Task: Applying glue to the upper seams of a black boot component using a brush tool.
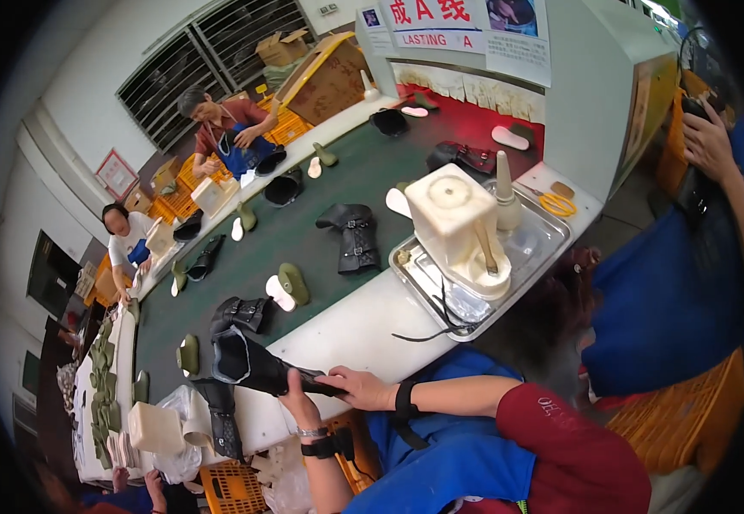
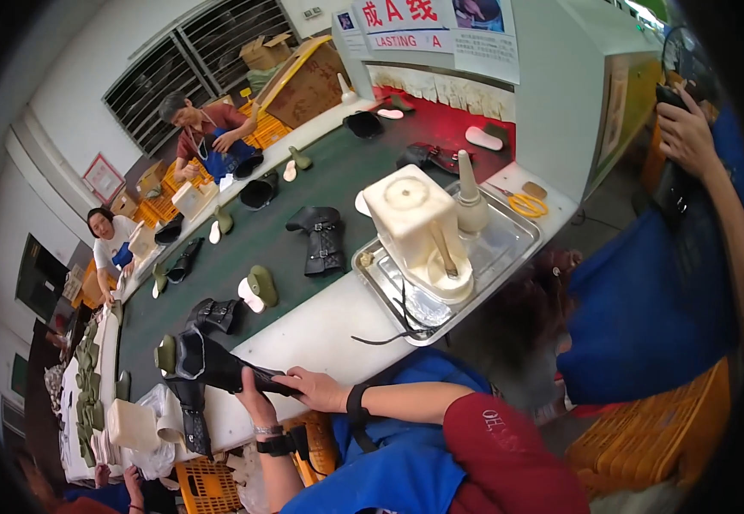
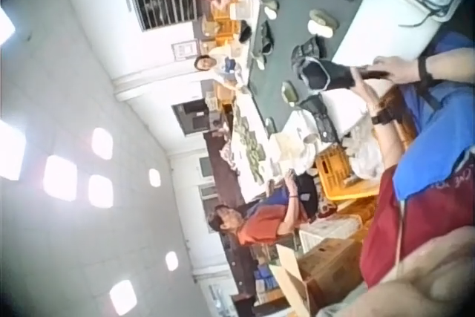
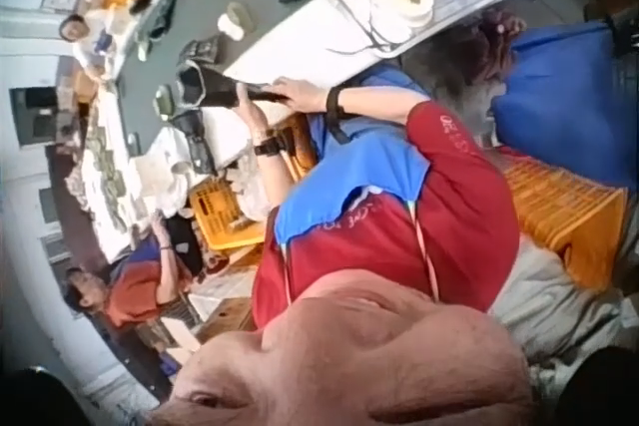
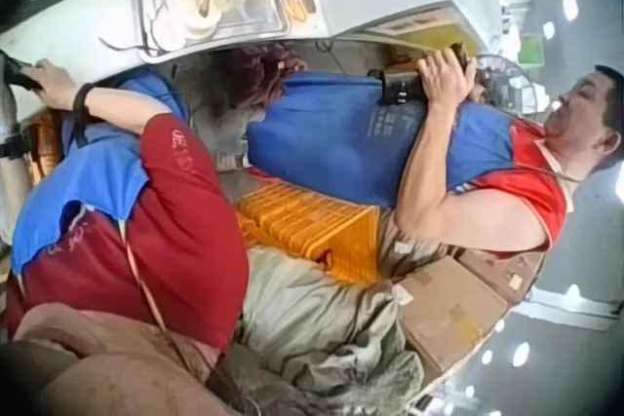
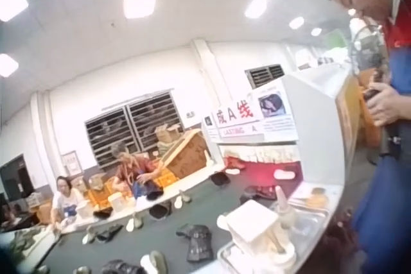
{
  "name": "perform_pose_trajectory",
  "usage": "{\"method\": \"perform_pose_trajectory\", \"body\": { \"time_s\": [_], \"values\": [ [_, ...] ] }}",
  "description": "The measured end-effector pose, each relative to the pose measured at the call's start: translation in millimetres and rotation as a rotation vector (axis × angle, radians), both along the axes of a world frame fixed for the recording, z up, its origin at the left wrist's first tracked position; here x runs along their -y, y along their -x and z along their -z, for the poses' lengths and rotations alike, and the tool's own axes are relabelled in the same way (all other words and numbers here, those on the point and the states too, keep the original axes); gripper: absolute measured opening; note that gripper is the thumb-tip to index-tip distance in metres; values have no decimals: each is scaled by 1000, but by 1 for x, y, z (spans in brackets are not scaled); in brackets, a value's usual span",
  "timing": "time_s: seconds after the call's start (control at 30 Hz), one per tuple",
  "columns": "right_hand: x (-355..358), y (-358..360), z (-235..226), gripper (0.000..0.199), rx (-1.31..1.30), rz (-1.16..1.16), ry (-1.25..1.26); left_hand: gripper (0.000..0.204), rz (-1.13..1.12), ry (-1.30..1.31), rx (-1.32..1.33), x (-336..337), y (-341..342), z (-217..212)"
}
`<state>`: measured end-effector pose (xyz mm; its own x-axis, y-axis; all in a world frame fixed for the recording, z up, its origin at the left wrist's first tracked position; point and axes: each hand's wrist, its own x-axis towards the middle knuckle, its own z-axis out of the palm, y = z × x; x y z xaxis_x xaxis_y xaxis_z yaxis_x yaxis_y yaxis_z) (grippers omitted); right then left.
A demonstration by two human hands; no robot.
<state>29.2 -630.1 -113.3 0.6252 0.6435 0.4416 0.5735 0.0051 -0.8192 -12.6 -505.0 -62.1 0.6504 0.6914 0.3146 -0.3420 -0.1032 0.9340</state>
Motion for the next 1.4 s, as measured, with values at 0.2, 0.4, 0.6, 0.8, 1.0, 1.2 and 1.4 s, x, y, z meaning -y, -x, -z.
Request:
{"method": "perform_pose_trajectory", "body": {
  "time_s": [0.2,0.4,0.6,0.8,1.0,1.2,1.4],
  "values": [
    [12,-3,-19,64,-207,-58,-147,57,-58,63,-20,-13,-17,-22],
    [21,-27,-35,45,-1040,-266,-185,61,-47,123,131,7,-19,-42],
    [39,-42,-45,23,-1196,-140,-627,40,138,626,272,11,-30,-53],
    [49,-40,-62,19,-75,183,-379,54,439,746,371,6,-44,-50],
    [48,-42,-70,16,264,297,-297,67,494,802,358,20,-47,-46],
    [33,-41,-67,47,50,-180,-337,71,528,774,236,39,-37,-44],
    [8,-30,-31,49,488,-52,36,75,534,742,170,61,-17,-48]
  ]
}}
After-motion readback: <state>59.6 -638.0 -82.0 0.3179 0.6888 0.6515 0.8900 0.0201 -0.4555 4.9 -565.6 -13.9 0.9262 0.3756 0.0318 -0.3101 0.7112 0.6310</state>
